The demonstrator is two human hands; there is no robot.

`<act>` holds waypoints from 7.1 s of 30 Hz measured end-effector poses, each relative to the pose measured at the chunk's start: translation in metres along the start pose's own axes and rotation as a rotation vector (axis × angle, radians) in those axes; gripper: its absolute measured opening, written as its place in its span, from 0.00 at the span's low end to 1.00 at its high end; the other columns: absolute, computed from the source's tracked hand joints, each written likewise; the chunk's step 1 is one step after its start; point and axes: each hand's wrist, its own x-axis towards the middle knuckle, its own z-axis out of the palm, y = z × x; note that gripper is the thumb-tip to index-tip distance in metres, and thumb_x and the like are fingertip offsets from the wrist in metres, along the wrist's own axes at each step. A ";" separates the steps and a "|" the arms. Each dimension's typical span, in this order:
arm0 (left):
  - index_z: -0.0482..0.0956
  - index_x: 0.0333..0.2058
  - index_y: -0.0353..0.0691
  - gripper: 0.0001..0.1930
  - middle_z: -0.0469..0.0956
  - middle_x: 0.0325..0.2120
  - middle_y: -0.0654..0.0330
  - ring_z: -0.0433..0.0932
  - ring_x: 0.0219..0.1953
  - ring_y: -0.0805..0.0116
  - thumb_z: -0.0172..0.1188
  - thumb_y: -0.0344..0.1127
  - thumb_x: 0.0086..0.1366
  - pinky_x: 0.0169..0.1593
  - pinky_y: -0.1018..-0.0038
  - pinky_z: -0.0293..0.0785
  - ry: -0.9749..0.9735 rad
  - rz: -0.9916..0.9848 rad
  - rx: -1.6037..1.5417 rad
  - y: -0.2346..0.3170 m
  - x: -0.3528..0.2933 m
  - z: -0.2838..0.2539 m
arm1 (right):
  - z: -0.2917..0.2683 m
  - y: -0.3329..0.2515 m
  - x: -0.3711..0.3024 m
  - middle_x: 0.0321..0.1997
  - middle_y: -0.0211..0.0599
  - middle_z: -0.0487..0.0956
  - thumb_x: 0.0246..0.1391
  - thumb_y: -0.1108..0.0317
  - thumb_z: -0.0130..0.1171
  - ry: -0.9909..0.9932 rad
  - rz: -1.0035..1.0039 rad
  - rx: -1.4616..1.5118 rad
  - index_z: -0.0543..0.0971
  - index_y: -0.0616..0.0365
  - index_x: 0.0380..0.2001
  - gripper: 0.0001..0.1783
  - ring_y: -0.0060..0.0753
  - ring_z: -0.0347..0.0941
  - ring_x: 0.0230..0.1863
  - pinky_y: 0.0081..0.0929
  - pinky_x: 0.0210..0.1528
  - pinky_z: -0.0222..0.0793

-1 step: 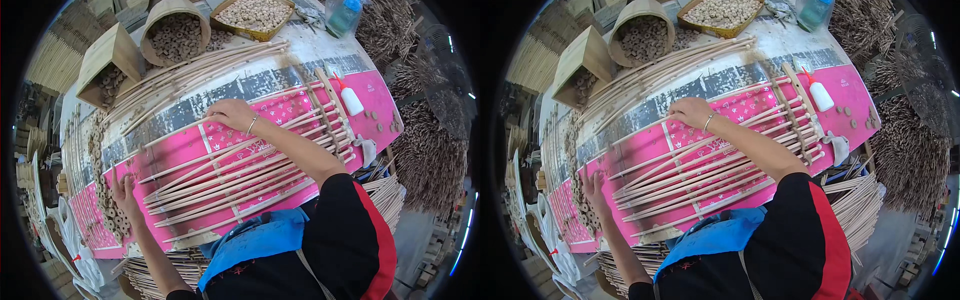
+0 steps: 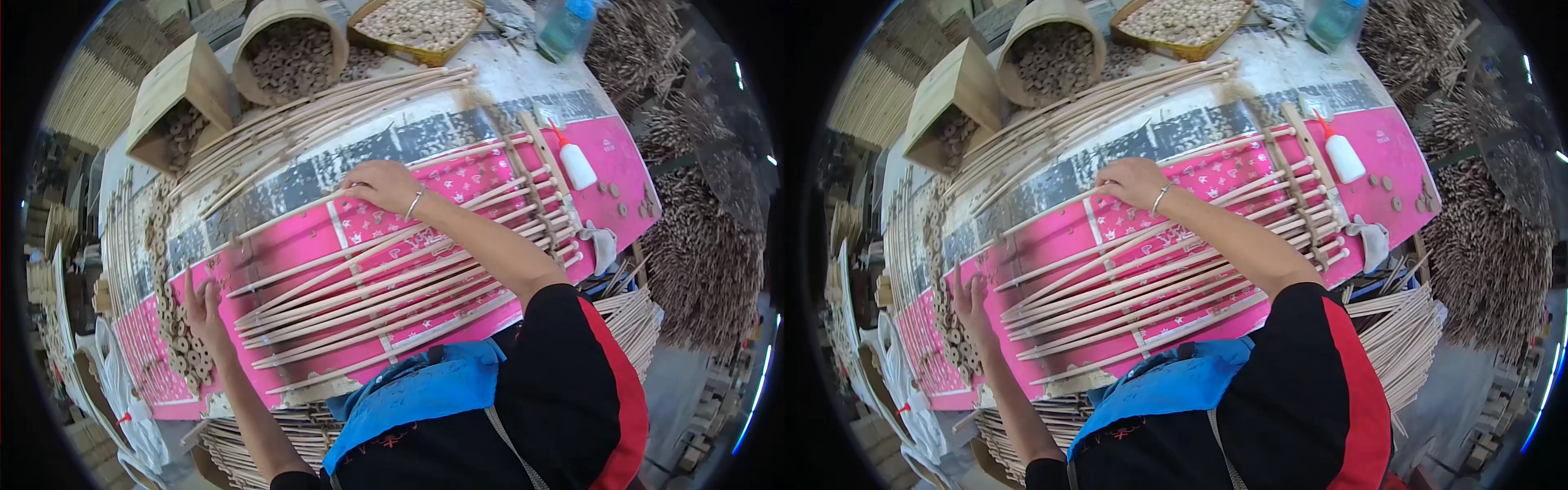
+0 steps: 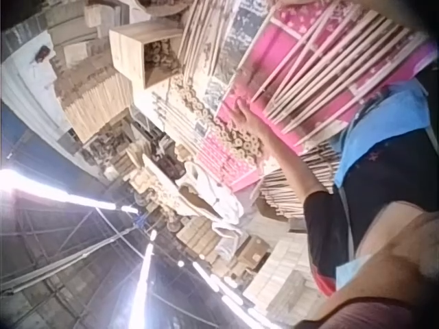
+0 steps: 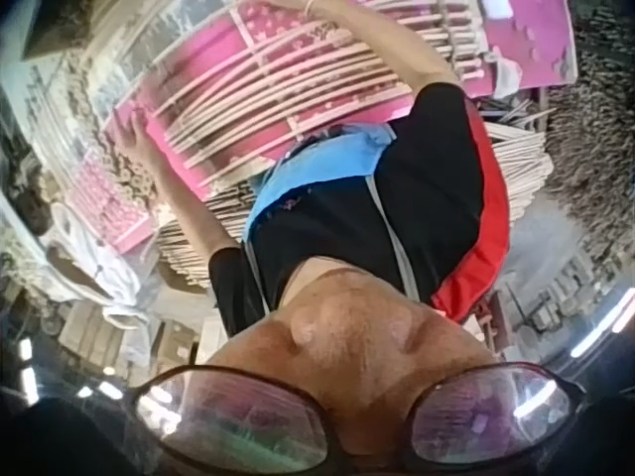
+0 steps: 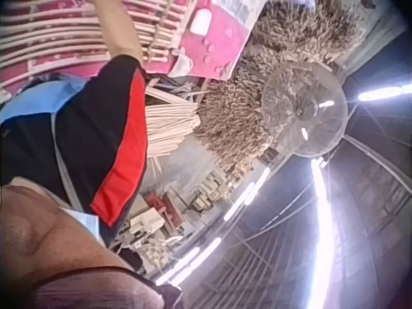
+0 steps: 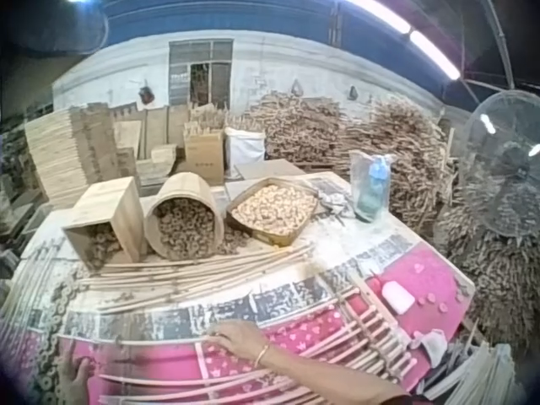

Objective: Assembling small wooden components including dowels and rings onto a frame using glue.

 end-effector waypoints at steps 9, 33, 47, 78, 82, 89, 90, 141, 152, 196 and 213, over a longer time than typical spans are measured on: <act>0.73 0.67 0.54 0.33 0.79 0.54 0.57 0.76 0.56 0.53 0.69 0.33 0.62 0.61 0.59 0.70 -0.069 0.411 0.590 -0.001 0.039 0.028 | -0.023 -0.004 -0.005 0.36 0.41 0.81 0.63 0.59 0.62 -0.050 -0.007 -0.008 0.84 0.59 0.38 0.13 0.47 0.77 0.41 0.38 0.45 0.71; 0.73 0.65 0.53 0.28 0.79 0.46 0.62 0.78 0.49 0.66 0.64 0.34 0.65 0.57 0.63 0.73 -0.232 0.703 0.930 0.051 0.019 0.067 | -0.029 -0.118 0.045 0.36 0.35 0.78 0.53 0.69 0.67 0.085 -0.342 -0.141 0.85 0.54 0.40 0.10 0.43 0.75 0.42 0.38 0.46 0.69; 0.82 0.55 0.49 0.15 0.84 0.42 0.49 0.82 0.43 0.48 0.52 0.39 0.75 0.47 0.54 0.77 0.658 0.116 1.064 -0.057 0.127 -0.260 | -0.001 -0.152 0.007 0.43 0.41 0.83 0.58 0.73 0.64 -0.054 -0.072 0.179 0.85 0.59 0.43 0.10 0.41 0.80 0.44 0.34 0.49 0.75; 0.81 0.54 0.49 0.20 0.85 0.43 0.56 0.82 0.48 0.54 0.67 0.38 0.62 0.50 0.59 0.77 0.122 0.434 0.992 -0.084 0.205 -0.136 | -0.014 -0.087 -0.033 0.42 0.40 0.82 0.60 0.77 0.60 -0.007 0.158 0.120 0.84 0.62 0.44 0.10 0.32 0.78 0.39 0.26 0.41 0.73; 0.82 0.42 0.47 0.11 0.84 0.39 0.56 0.81 0.48 0.54 0.61 0.42 0.65 0.51 0.51 0.73 0.109 0.328 1.273 -0.095 0.221 -0.089 | -0.026 -0.083 -0.044 0.41 0.41 0.82 0.59 0.76 0.62 -0.016 0.170 0.062 0.84 0.62 0.44 0.10 0.36 0.79 0.39 0.28 0.44 0.74; 0.85 0.38 0.48 0.08 0.82 0.40 0.55 0.81 0.44 0.52 0.66 0.42 0.62 0.48 0.54 0.74 0.236 0.389 1.239 -0.084 0.216 -0.087 | -0.052 -0.065 -0.058 0.41 0.39 0.82 0.54 0.71 0.66 -0.129 0.118 -0.084 0.84 0.61 0.41 0.11 0.42 0.77 0.44 0.35 0.49 0.71; 0.85 0.41 0.48 0.10 0.82 0.40 0.53 0.81 0.43 0.54 0.66 0.41 0.62 0.46 0.57 0.75 0.240 0.369 1.032 -0.076 0.210 -0.086 | -0.051 -0.063 -0.058 0.40 0.38 0.81 0.54 0.71 0.66 -0.139 0.143 -0.065 0.84 0.60 0.40 0.10 0.43 0.76 0.43 0.36 0.49 0.70; 0.77 0.57 0.37 0.18 0.84 0.43 0.59 0.83 0.42 0.70 0.58 0.41 0.76 0.49 0.74 0.80 -0.009 -0.335 -0.621 -0.019 -0.010 -0.012 | -0.071 -0.062 -0.093 0.33 0.38 0.77 0.58 0.77 0.64 0.027 0.072 0.011 0.82 0.63 0.39 0.06 0.32 0.76 0.33 0.26 0.36 0.72; 0.40 0.75 0.34 0.49 0.85 0.43 0.55 0.84 0.40 0.71 0.68 0.37 0.69 0.43 0.77 0.80 0.030 -0.292 -0.487 0.008 -0.003 0.026 | -0.065 -0.055 -0.069 0.33 0.36 0.78 0.57 0.71 0.66 0.044 0.074 -0.011 0.82 0.61 0.38 0.07 0.33 0.79 0.36 0.28 0.35 0.73; 0.85 0.50 0.54 0.18 0.79 0.49 0.65 0.74 0.57 0.57 0.69 0.39 0.60 0.62 0.55 0.63 -0.238 0.497 0.776 -0.011 0.043 0.046 | -0.047 -0.002 -0.057 0.33 0.37 0.78 0.55 0.63 0.69 0.106 0.045 -0.156 0.81 0.57 0.35 0.10 0.41 0.75 0.39 0.37 0.42 0.69; 0.79 0.61 0.55 0.27 0.81 0.36 0.63 0.77 0.32 0.67 0.59 0.26 0.63 0.39 0.69 0.75 -0.038 0.766 0.912 0.049 0.015 0.000 | -0.034 -0.166 0.042 0.46 0.34 0.81 0.54 0.66 0.69 0.273 -0.407 -0.262 0.84 0.53 0.44 0.14 0.42 0.75 0.50 0.41 0.58 0.66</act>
